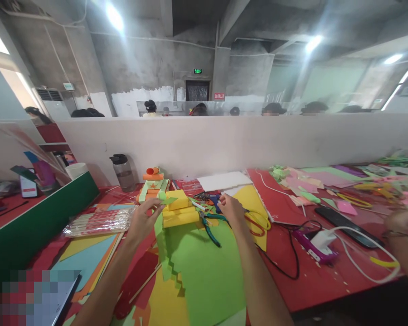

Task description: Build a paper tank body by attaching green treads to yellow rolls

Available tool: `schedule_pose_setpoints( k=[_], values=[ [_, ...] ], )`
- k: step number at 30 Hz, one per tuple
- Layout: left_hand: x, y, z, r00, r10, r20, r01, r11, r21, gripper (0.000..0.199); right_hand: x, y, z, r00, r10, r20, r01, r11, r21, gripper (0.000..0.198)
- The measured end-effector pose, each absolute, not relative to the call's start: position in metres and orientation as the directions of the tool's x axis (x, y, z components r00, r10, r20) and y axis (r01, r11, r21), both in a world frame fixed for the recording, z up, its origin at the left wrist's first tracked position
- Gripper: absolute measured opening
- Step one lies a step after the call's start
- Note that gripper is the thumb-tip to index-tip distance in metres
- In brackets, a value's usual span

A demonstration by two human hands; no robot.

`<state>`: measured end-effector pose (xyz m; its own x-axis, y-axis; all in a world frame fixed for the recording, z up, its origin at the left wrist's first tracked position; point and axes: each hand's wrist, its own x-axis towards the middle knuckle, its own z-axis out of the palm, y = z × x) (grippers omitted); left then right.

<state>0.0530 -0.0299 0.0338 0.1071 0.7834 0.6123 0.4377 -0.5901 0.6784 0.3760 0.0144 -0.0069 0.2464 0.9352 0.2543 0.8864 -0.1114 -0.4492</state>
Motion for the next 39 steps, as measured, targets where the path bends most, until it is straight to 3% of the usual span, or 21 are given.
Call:
schedule_pose_setpoints(
  k=[19,23,26,28,31,33,35,39],
  values=[
    [0.055,-0.033,0.035,0.145,0.772,0.619,0.515,-0.593,0.619,0.014,0.357,0.01,-0.002,0.216,0.936,0.276,0.951,-0.137,-0.278,0.01],
    [0.056,-0.034,0.036,0.155,0.763,0.628,0.516,-0.604,0.607,0.014,0.357,0.01,0.0,0.216,0.938,0.273,0.943,-0.129,-0.306,0.012],
    [0.056,-0.035,0.038,0.165,0.763,0.625,0.517,-0.607,0.604,0.016,0.351,0.005,0.01,0.135,0.92,0.367,0.916,0.026,-0.401,0.012],
    [0.057,-0.036,0.038,0.175,0.769,0.614,0.525,-0.601,0.603,0.017,0.339,-0.004,0.02,0.002,0.9,0.436,0.814,0.251,-0.524,0.014],
    [0.059,-0.038,0.038,0.213,0.77,0.601,0.528,-0.608,0.592,0.021,0.312,-0.022,0.034,-0.176,0.855,0.488,0.474,0.508,-0.719,0.022],
    [0.063,-0.04,0.039,0.248,0.766,0.593,0.524,-0.621,0.582,0.023,0.293,-0.033,0.04,-0.228,0.839,0.494,0.277,0.542,-0.793,0.027],
    [0.065,-0.043,0.04,0.271,0.781,0.562,0.516,-0.611,0.6,0.027,0.276,-0.04,0.041,-0.172,0.839,0.516,0.123,0.538,-0.834,0.024],
    [0.063,-0.052,0.047,0.48,0.808,0.341,0.353,-0.534,0.768,0.039,0.26,-0.043,0.042,-0.017,0.886,0.463,-0.132,0.457,-0.88,0.018]
  ],
)
